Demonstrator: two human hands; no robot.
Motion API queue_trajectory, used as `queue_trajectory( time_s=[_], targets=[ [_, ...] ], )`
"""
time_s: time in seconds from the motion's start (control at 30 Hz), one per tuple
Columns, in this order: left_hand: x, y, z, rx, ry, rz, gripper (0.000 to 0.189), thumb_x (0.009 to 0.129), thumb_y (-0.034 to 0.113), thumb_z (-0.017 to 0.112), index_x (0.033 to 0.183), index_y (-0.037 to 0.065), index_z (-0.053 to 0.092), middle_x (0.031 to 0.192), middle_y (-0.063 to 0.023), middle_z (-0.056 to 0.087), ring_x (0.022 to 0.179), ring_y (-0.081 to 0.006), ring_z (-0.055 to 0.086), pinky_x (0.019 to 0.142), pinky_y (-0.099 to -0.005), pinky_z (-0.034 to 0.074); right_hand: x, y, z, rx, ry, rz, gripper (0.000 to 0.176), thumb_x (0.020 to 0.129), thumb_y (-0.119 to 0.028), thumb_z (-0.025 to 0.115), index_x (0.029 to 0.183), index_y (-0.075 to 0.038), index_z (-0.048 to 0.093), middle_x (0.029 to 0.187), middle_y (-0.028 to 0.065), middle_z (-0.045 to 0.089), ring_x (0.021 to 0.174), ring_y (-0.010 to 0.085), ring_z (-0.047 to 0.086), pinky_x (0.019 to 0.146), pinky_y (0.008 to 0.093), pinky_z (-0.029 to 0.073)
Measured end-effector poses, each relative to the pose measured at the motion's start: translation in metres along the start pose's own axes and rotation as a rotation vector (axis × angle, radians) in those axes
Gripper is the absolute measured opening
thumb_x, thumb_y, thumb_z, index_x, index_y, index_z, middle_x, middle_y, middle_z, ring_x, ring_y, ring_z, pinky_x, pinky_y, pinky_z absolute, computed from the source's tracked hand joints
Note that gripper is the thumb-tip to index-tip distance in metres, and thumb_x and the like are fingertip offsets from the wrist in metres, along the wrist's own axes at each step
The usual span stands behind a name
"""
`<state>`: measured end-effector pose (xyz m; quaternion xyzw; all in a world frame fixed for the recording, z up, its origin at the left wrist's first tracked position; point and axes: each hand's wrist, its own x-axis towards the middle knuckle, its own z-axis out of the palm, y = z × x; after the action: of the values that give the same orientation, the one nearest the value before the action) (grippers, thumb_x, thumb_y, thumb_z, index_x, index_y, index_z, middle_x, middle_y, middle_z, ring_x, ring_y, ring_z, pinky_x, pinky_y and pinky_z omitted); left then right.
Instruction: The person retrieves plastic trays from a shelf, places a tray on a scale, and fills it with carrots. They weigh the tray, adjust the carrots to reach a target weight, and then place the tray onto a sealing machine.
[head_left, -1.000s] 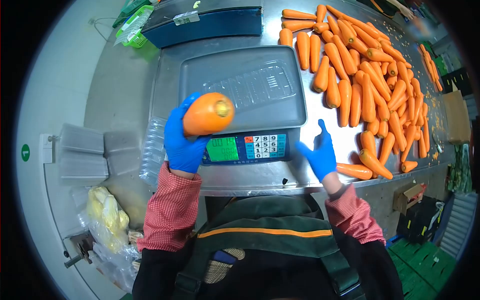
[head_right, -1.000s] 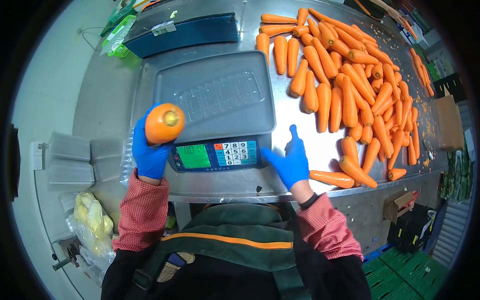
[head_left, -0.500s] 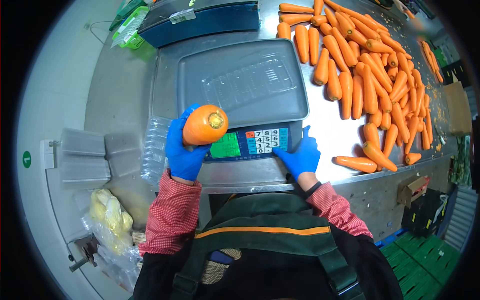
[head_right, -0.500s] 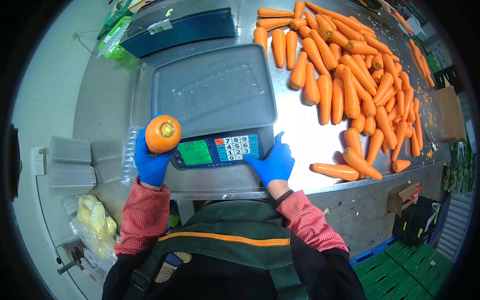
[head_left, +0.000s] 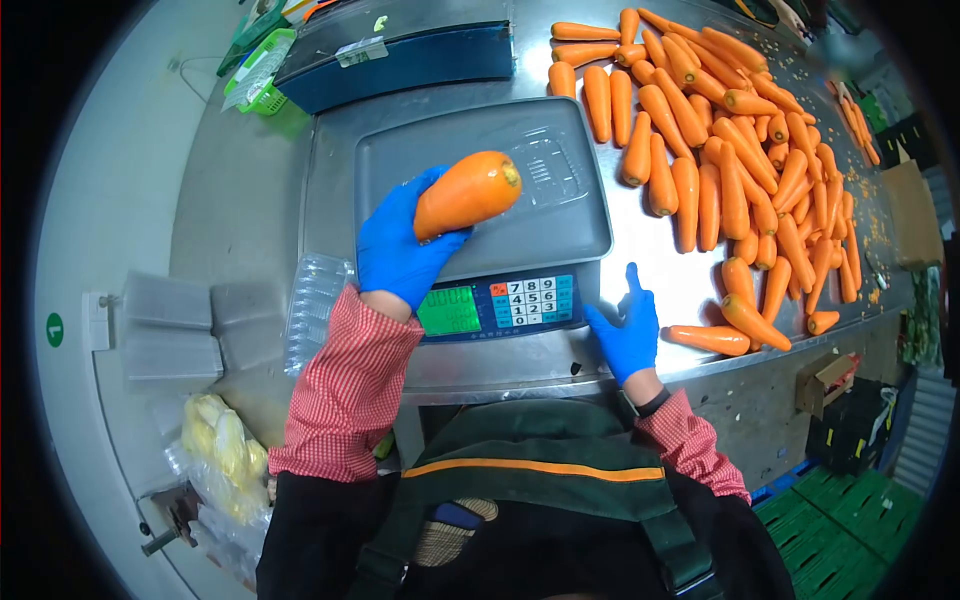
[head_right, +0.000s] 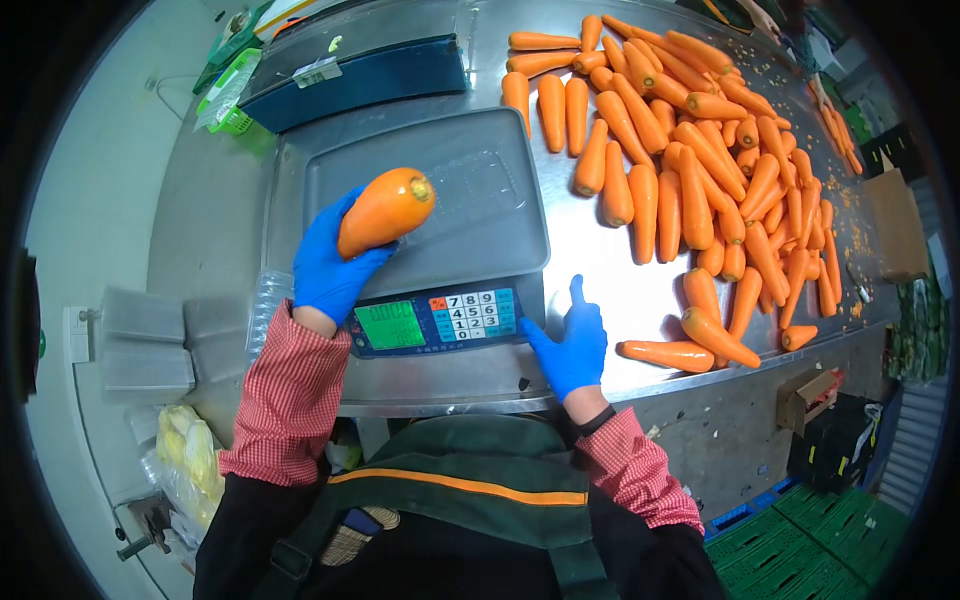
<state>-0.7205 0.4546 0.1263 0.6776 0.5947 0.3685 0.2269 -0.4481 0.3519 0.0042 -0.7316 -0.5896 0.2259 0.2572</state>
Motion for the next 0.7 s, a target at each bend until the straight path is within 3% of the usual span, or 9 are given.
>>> queue_trajectory(
  time_s=[0.1,0.2,0.3,0.37,0.5,0.57,0.7],
  targets=[
    [0.02,0.011,0.009,0.092,-0.103,-0.066,0.061,0.072,0.013,0.08,0.127,0.006,0.054,0.122,-0.0139,0.06,0.113,-0.0284,0.059,0.097,-0.036,0.046,0.003,0.009,-0.007,0.062,0.043,-0.003,0.086,0.077,-0.035,0.077,0.144,-0.003,0.034,0.089,0.0133,0.051,0.078,0.0275,0.053,0.072,0.0394,0.045],
    [0.029,0.014,0.015,0.153,-0.114,-0.048,0.06,0.071,0.017,0.08,0.126,0.009,0.056,0.121,-0.0142,0.06,0.113,-0.0295,0.059,0.096,-0.0366,0.046,0.004,0.017,-0.008,0.049,-0.004,-0.004,0.084,0.077,-0.036,0.075,0.143,-0.002,0.035,0.089,0.0142,0.052,0.079,0.0281,0.054,0.072,0.0395,0.045],
    [0.032,-0.004,0.025,0.214,-0.056,0.11,0.058,0.07,0.027,0.08,0.122,0.012,0.059,0.106,-0.0135,0.064,0.098,-0.0326,0.064,0.086,-0.0387,0.05,0.01,0.032,-0.003,0.034,0.0,-0.008,0.081,0.078,-0.035,0.074,0.142,-0.002,0.037,0.089,0.0155,0.053,0.08,0.0292,0.055,0.071,0.0402,0.045],
    [0.032,-0.013,0.032,0.39,-0.104,0.108,0.062,0.069,0.028,0.08,0.125,0.013,0.057,0.106,-0.0134,0.063,0.098,-0.0329,0.062,0.085,-0.0398,0.049,0.022,0.039,-0.01,0.032,0.004,0.031,0.078,0.079,-0.035,0.073,0.141,-0.001,0.038,0.089,0.0164,0.054,0.08,0.0301,0.055,0.071,0.0407,0.045],
    [0.027,-0.011,0.032,0.592,-0.114,0.18,0.068,0.068,0.025,0.081,0.129,0.013,0.054,0.109,-0.0155,0.058,0.103,-0.0357,0.057,0.09,-0.0405,0.046,0.08,0.046,-0.049,-0.371,0.134,0.028,0.08,0.082,-0.039,0.068,0.143,-0.001,0.033,0.095,0.0187,0.058,0.085,0.0317,0.06,0.072,0.0431,0.048],
    [0.023,0.0,0.025,0.483,-0.09,0.151,0.066,0.071,0.019,0.079,0.132,0.012,0.053,0.117,-0.0155,0.056,0.11,-0.0339,0.054,0.096,-0.04,0.043,0.117,0.048,-0.065,-0.608,0.038,0.129,0.083,0.082,-0.041,0.066,0.144,-0.002,0.028,0.101,0.0201,0.06,0.089,0.0326,0.061,0.074,0.045,0.05],
    [0.008,-0.007,0.009,0.318,0.079,0.149,0.056,0.078,0.008,0.072,0.131,0.004,0.052,0.124,-0.0125,0.056,0.115,-0.0273,0.054,0.101,-0.0375,0.04,0.153,0.087,-0.043,-0.506,-0.036,0.282,0.071,0.088,-0.028,0.054,0.146,-0.001,0.024,0.105,0.0225,0.061,0.093,0.0373,0.063,0.078,0.0471,0.051]
  ],
)
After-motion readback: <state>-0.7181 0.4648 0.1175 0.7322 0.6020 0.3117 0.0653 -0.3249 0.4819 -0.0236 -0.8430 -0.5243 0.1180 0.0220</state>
